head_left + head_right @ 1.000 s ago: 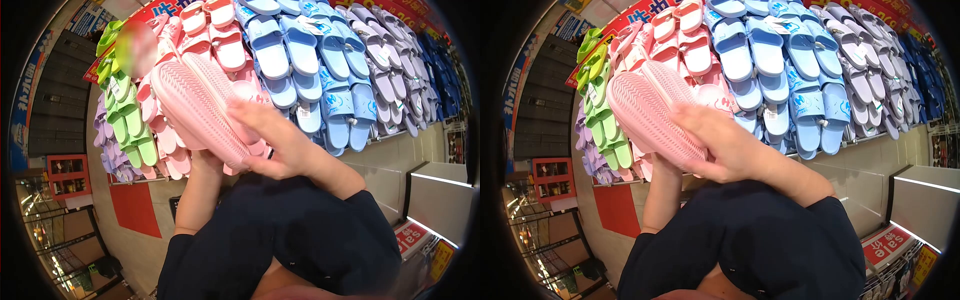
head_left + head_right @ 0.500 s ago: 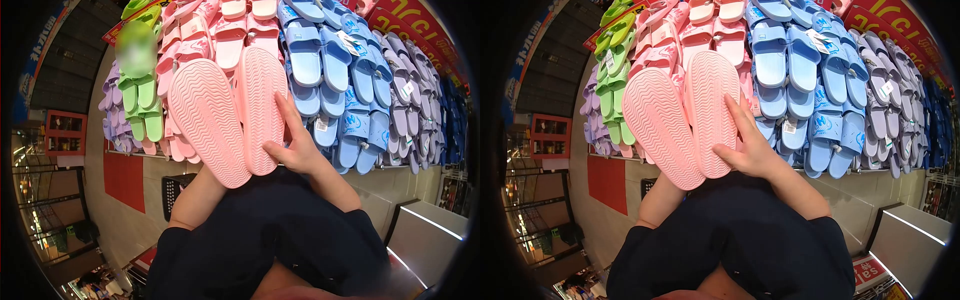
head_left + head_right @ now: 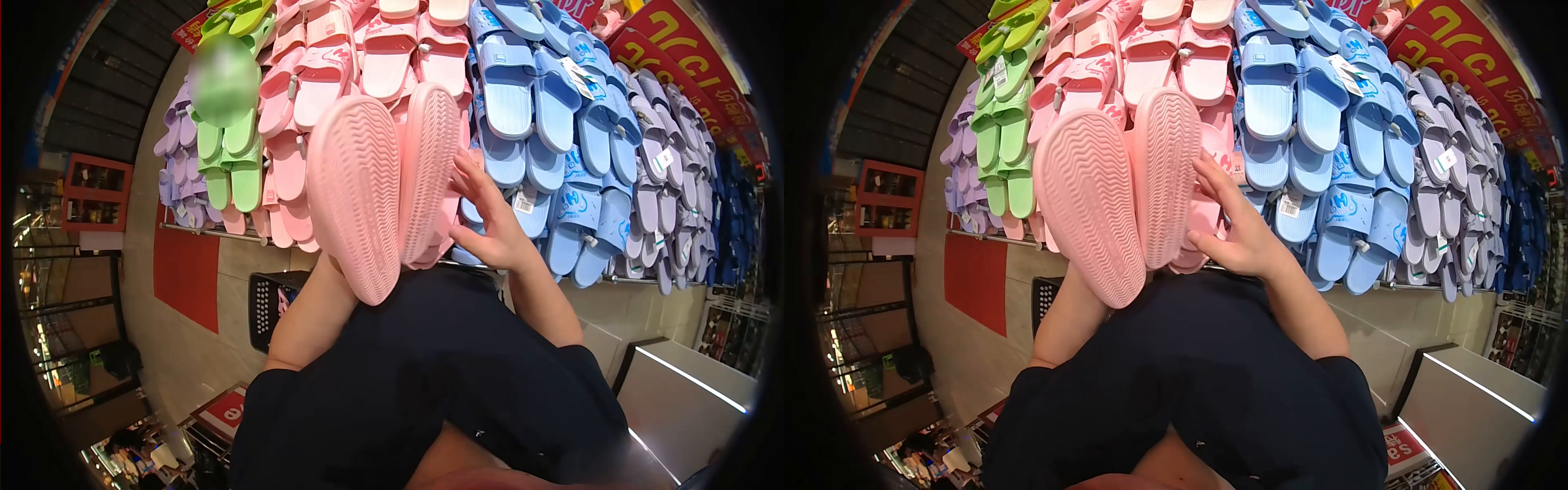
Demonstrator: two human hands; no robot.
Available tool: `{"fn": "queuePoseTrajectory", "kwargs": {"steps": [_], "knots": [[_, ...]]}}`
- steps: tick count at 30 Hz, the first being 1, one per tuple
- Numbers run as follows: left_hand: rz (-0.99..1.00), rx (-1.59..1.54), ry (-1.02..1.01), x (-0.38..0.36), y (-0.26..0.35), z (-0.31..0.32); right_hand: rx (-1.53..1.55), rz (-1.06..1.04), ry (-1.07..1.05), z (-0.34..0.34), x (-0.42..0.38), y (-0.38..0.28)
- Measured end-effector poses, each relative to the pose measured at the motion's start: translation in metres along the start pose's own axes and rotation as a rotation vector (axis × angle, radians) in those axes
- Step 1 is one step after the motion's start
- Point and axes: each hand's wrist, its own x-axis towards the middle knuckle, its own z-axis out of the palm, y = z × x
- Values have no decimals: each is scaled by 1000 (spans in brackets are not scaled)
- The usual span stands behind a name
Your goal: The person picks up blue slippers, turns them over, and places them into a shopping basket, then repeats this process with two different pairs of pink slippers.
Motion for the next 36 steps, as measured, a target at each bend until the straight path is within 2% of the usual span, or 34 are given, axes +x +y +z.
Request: {"fn": "queuePoseTrajectory", "kwargs": {"steps": [4, 5, 7, 8, 10, 14, 17, 23, 26, 29, 32, 36], "knots": [[94, 607, 134, -15, 18, 6, 624, 66, 31, 9, -4, -6], [232, 839, 126, -16, 20, 0, 805, 76, 41, 12, -4, -8], [515, 1304, 108, -16, 27, -6, 749, 111, 39, 16, -2, -18], [472, 1283, 185, -21, 26, -4, 704, 139, 26, 16, -2, -20], [540, 1426, 131, -26, 25, -2, 647, 130, 1, 18, -2, -18], [602, 1565, 58, -35, 19, 5, 264, 76, 66, 26, -2, -23], [660, 1645, 35, -39, 19, 2, 227, 147, 48, 24, 0, -25], [801, 1932, -63, -45, 28, 0, 89, 103, 83, 22, 7, -9], [904, 2131, -141, -53, 33, 4, 325, 260, 82, 23, 5, 0], [906, 2166, -160, -65, 34, 6, 397, 277, 80, 34, 12, 8], [880, 2130, -90, -82, 29, 1, 401, 312, 171, 55, 19, 12], [748, 2090, 91, -111, 27, -10, 290, 317, 71, 65, 23, 28]]}}
